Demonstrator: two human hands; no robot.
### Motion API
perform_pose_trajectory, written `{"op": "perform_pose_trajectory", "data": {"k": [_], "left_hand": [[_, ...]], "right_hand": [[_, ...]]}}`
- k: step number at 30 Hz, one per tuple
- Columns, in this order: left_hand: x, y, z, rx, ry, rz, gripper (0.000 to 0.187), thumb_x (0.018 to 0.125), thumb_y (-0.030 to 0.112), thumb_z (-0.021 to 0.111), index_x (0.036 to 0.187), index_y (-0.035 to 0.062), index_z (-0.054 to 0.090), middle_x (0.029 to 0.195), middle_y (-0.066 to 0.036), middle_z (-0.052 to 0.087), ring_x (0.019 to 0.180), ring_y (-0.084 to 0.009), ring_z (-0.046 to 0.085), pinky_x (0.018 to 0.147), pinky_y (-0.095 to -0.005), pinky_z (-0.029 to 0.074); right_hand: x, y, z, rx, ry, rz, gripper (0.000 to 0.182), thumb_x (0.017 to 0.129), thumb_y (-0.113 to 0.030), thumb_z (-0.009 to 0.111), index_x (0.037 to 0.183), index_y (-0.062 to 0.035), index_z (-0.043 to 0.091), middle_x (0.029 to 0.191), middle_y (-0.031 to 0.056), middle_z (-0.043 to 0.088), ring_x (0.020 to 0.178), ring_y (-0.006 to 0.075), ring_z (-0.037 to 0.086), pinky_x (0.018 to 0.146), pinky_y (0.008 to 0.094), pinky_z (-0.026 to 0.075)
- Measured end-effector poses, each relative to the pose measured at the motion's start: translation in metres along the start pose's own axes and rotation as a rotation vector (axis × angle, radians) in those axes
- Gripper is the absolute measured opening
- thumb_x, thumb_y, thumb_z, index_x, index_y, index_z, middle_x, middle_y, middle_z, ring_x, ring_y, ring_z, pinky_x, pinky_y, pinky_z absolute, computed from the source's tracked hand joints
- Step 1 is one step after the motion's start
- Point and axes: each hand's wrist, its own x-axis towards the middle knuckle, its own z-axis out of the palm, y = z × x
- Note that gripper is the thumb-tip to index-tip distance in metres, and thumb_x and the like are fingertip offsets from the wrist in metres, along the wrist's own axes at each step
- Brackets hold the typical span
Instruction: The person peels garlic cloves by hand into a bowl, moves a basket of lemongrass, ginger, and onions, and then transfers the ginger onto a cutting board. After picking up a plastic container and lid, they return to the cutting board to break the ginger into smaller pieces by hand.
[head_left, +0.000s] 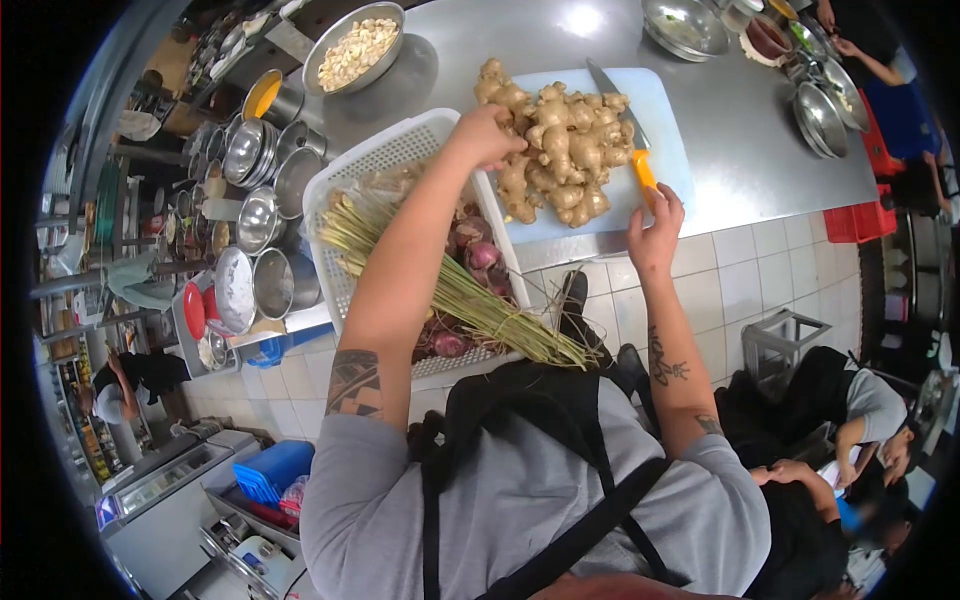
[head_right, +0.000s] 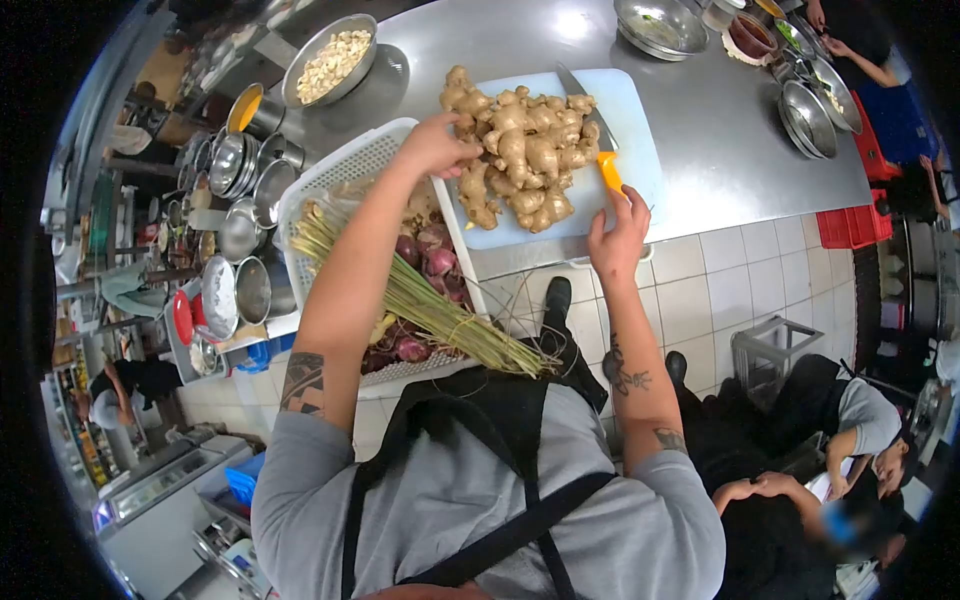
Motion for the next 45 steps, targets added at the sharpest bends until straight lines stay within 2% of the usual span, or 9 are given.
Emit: {"op": "perform_pose_trajectory", "data": {"k": [6, 11, 15, 20, 27, 31, 34, 38, 45], "left_hand": [[-0.064, -0.048, -0.054, -0.409, 0.197, 0.228, 0.053, 0.09, 0.023, 0.07, 0.133, -0.0006, 0.051, 0.119, -0.014, 0.065, 0.091, -0.0194, 0.069, 0.07, -0.0274, 0.056], [-0.176, -0.15, -0.093, -0.584, 0.583, 0.132, 0.037, 0.095, 0.018, 0.062, 0.128, 0.0026, 0.055, 0.113, -0.01, 0.068, 0.089, -0.0159, 0.067, 0.073, -0.0254, 0.053], [-0.241, -0.247, -0.073, -0.46, 0.843, -0.013, 0.035, 0.094, 0.019, 0.064, 0.124, 0.0027, 0.057, 0.105, -0.007, 0.068, 0.083, -0.0125, 0.063, 0.068, -0.0248, 0.049], [-0.271, -0.304, -0.031, -0.307, 0.8, -0.24, 0.04, 0.09, 0.024, 0.069, 0.121, 0.0013, 0.059, 0.099, -0.008, 0.068, 0.08, -0.0158, 0.062, 0.07, -0.0298, 0.049], [-0.253, -0.314, -0.005, -0.315, 0.731, -0.194, 0.036, 0.093, 0.028, 0.062, 0.116, -0.0005, 0.06, 0.097, -0.019, 0.068, 0.086, -0.0292, 0.067, 0.078, -0.0374, 0.05], [-0.255, -0.329, 0.004, -0.206, 0.755, -0.123, 0.041, 0.094, 0.033, 0.061, 0.119, 0.0012, 0.061, 0.112, -0.027, 0.064, 0.106, -0.0408, 0.061, 0.093, -0.0442, 0.047], [-0.249, -0.336, 0.003, -0.225, 0.633, 0.022, 0.049, 0.095, 0.031, 0.06, 0.127, -0.0045, 0.052, 0.122, -0.028, 0.059, 0.114, -0.0392, 0.056, 0.099, -0.0425, 0.042], [-0.227, -0.358, -0.012, -0.296, 0.544, 0.054, 0.057, 0.096, 0.029, 0.059, 0.135, -0.0104, 0.044, 0.131, -0.028, 0.054, 0.119, -0.0367, 0.052, 0.103, -0.0404, 0.038], [-0.189, -0.383, -0.012, -0.262, 0.613, 0.038, 0.055, 0.094, 0.032, 0.064, 0.131, -0.0064, 0.049, 0.119, -0.02, 0.06, 0.101, -0.0289, 0.06, 0.084, -0.0424, 0.047]], "right_hand": [[-0.01, -0.033, -0.003, 0.162, -0.065, -0.093, 0.024, 0.083, 0.001, 0.063, 0.107, 0.0001, 0.063, 0.109, 0.016, 0.061, 0.101, 0.0288, 0.058, 0.09, 0.0372, 0.047], [-0.026, -0.066, -0.002, 0.557, -0.307, 0.065, 0.011, 0.088, 0.001, 0.063, 0.098, 0.002, 0.066, 0.074, 0.0082, 0.064, 0.063, 0.0109, 0.059, 0.06, 0.0242, 0.049], [-0.011, -0.121, -0.003, 0.616, -0.531, 0.019, 0.01, 0.089, -0.002, 0.064, 0.098, 0.002, 0.067, 0.071, 0.0053, 0.064, 0.061, 0.0081, 0.057, 0.056, 0.0233, 0.046], [0.015, -0.159, 0.021, 0.152, -1.052, 0.065, 0.042, 0.094, -0.037, 0.061, 0.103, 0.0035, 0.067, 0.08, 0.0203, 0.068, 0.067, 0.0363, 0.066, 0.064, 0.0415, 0.051], [-0.016, -0.208, -0.027, 0.168, -0.628, -0.177, 0.047, 0.092, -0.03, 0.066, 0.122, 0.0048, 0.058, 0.107, 0.0243, 0.063, 0.091, 0.0342, 0.065, 0.076, 0.041, 0.053], [-0.022, -0.22, -0.063, 0.154, -1.038, 0.078, 0.07, 0.08, -0.043, 0.076, 0.128, 0.0034, 0.054, 0.119, 0.0239, 0.06, 0.1, 0.0364, 0.063, 0.089, 0.0409, 0.051], [-0.056, -0.206, -0.061, 0.148, -0.996, -0.324, 0.08, 0.071, -0.043, 0.08, 0.133, -0.0005, 0.051, 0.122, 0.0238, 0.059, 0.114, 0.0393, 0.057, 0.096, 0.045, 0.047], [-0.098, -0.223, -0.043, -0.163, -0.963, -0.376, 0.096, 0.06, -0.029, 0.083, 0.142, -0.003, 0.041, 0.11, 0.0182, 0.061, 0.104, 0.0363, 0.062, 0.087, 0.0447, 0.051], [-0.102, -0.219, -0.045, -0.07, -0.928, -0.274, 0.074, 0.066, -0.019, 0.069, 0.135, -0.0081, 0.048, 0.098, 0.0197, 0.064, 0.085, 0.0397, 0.065, 0.073, 0.0481, 0.052]]}}
